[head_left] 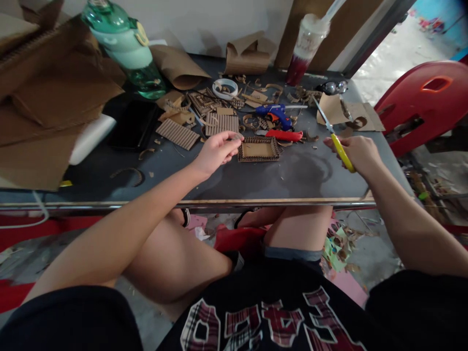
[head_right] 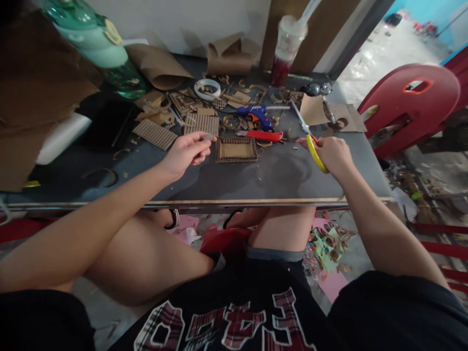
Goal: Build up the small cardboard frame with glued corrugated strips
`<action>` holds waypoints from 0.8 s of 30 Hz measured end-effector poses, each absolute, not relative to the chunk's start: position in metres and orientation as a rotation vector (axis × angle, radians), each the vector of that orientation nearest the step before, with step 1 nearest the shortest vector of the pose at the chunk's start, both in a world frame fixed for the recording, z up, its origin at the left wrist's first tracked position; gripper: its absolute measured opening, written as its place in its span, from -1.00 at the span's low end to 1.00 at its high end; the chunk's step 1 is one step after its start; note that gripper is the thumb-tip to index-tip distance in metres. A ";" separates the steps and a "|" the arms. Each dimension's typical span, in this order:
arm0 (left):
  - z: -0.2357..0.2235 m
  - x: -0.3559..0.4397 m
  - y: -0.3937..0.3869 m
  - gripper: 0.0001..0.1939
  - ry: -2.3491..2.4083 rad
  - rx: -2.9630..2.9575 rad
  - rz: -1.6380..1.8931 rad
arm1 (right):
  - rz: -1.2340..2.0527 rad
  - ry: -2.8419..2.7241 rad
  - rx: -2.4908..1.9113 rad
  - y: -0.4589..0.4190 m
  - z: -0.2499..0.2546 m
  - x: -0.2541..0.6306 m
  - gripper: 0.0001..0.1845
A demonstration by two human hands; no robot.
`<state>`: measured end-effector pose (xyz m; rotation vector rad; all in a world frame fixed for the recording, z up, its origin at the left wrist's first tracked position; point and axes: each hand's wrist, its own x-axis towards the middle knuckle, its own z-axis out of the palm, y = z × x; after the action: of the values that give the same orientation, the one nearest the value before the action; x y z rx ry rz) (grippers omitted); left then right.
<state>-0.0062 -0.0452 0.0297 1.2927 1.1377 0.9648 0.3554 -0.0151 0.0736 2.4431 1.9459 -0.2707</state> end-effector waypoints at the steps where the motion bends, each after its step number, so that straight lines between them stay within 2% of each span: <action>1: 0.028 -0.008 -0.043 -0.78 1.159 1.350 0.975 | -0.143 1.839 2.450 -0.011 0.072 0.364 -0.16; 4: 0.020 -0.015 -0.036 -0.61 1.225 1.548 0.971 | 0.039 1.642 2.427 -0.001 0.068 0.382 -0.14; 9: 0.005 -0.023 -0.029 -0.47 1.388 1.763 0.842 | 0.106 1.604 2.347 0.017 0.076 0.387 -0.34; 13: -0.004 -0.024 -0.026 -0.31 1.406 1.816 0.815 | 0.171 1.663 2.448 0.032 0.092 0.353 -0.40; 15: -0.007 -0.022 -0.026 -0.25 1.432 1.890 0.818 | 0.206 1.888 2.531 0.041 0.094 0.323 -0.50; 18: -0.010 -0.017 -0.024 -0.17 1.499 2.015 0.793 | -0.191 2.326 2.366 0.059 0.084 0.275 -0.37; 20: -0.012 -0.014 -0.021 -0.11 1.497 2.091 0.742 | -0.355 2.292 2.333 0.075 0.074 0.248 -0.17; 24: -0.014 -0.011 -0.018 0.02 1.382 2.192 0.652 | -0.502 2.300 2.384 0.099 0.058 0.220 -0.02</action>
<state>-0.0110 -0.0179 -0.0136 2.1922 1.3823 0.6524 0.2205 0.0988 0.0578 2.3845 2.2995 -0.5020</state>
